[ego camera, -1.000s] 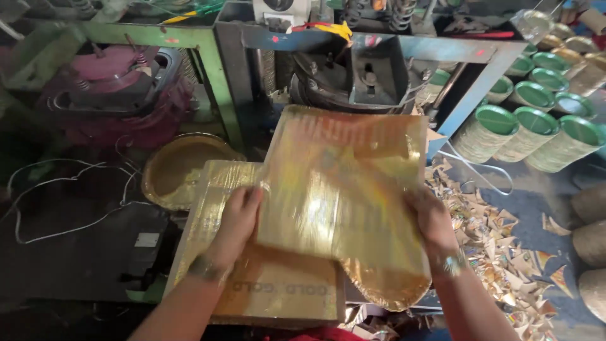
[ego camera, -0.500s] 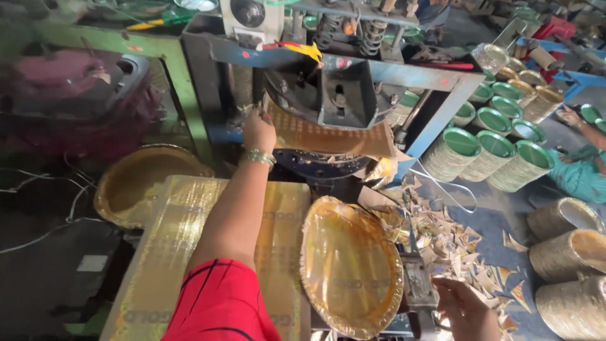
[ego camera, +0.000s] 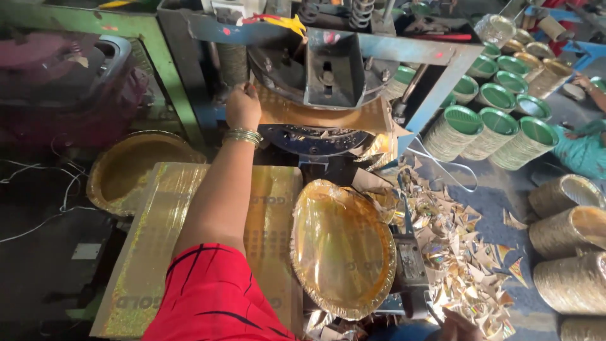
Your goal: The person feeds sheets of gold foil paper one at a time into a plate press machine, operates the machine to press them into disposable plates, and removes the finished plates. They stack the finished plates on a growing pile beside the machine and clear scrap trimmings from the work area.
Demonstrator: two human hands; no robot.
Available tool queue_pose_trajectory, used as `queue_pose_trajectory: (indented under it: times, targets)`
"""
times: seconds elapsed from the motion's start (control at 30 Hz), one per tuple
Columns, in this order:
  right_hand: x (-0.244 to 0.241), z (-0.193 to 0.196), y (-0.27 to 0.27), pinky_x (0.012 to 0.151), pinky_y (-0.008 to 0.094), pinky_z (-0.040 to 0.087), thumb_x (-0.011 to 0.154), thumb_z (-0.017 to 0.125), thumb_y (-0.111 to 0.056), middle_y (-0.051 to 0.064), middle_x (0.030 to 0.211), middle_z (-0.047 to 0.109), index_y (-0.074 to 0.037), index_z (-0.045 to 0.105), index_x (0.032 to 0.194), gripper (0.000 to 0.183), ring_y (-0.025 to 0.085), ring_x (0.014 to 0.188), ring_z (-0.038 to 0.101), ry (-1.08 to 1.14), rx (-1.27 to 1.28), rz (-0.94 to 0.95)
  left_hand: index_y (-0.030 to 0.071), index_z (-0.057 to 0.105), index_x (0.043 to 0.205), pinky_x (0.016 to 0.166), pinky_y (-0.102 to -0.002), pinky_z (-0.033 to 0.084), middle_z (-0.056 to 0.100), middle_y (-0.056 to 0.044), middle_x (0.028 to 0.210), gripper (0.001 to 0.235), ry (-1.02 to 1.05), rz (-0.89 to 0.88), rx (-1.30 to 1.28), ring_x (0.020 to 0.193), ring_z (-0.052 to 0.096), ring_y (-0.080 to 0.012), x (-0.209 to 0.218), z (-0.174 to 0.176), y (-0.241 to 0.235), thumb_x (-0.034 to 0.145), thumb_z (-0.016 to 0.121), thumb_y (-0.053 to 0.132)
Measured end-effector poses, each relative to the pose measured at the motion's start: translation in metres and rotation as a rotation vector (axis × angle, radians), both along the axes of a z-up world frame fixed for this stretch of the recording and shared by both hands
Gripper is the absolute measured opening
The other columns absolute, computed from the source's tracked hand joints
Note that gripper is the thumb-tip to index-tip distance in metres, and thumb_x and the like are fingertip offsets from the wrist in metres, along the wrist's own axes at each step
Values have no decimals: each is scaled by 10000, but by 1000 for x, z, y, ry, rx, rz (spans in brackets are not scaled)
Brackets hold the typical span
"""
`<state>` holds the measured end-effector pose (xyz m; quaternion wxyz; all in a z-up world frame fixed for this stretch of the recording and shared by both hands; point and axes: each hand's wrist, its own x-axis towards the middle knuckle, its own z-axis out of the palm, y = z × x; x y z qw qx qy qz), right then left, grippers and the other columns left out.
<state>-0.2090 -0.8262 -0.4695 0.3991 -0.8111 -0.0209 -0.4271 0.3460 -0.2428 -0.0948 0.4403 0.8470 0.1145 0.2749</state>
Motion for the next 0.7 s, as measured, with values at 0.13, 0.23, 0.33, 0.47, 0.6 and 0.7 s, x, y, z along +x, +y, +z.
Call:
queue_pose_trajectory:
  times: [0.13,0.23,0.33,0.47,0.6,0.7]
  targets:
    - [16,40,28,553,185,372,1031,577,-145,-28,647,567,-23,654,1171,201,0,552,463,167,294,56,57,689,1190,901,-505,493,686,-249,1097,446,-333,253,33,1031,640,-429,0,-3,10,1032,562,455]
    - [20,80,81,571,182,344,1076,577,-141,-8,664,588,-29,621,1170,153,-9,517,443,62,302,-96,12,617,1210,969,-442,520,681,-226,1180,551,-425,169,-206,1093,674,-332,-35,-4,24,1036,582,534]
    - [16,108,107,588,173,340,1093,573,-127,-2,640,562,-23,634,1187,152,-8,527,426,119,396,-129,-57,533,1213,899,-446,516,601,-219,1182,565,-479,-146,-243,1069,646,-297,-75,-42,29,1070,633,480]
    - [15,216,173,595,172,376,1066,574,-79,44,734,615,6,643,1177,156,27,580,478,194,341,-183,-13,680,901,721,-485,478,683,-128,787,455,31,-603,-216,724,631,-274,-164,-35,7,1019,635,424]
    - [21,264,213,744,148,427,1070,584,24,79,851,681,60,673,1115,106,39,718,574,27,400,-147,21,722,1001,720,-463,530,713,-176,879,418,106,-674,228,773,679,-322,-211,-22,-17,936,701,434]
    - [16,283,218,796,152,429,1047,594,48,56,917,692,60,677,1158,139,35,815,584,42,445,-72,60,749,1030,735,-462,564,726,-183,931,438,186,-626,523,816,713,-336,-238,0,-34,882,729,472]
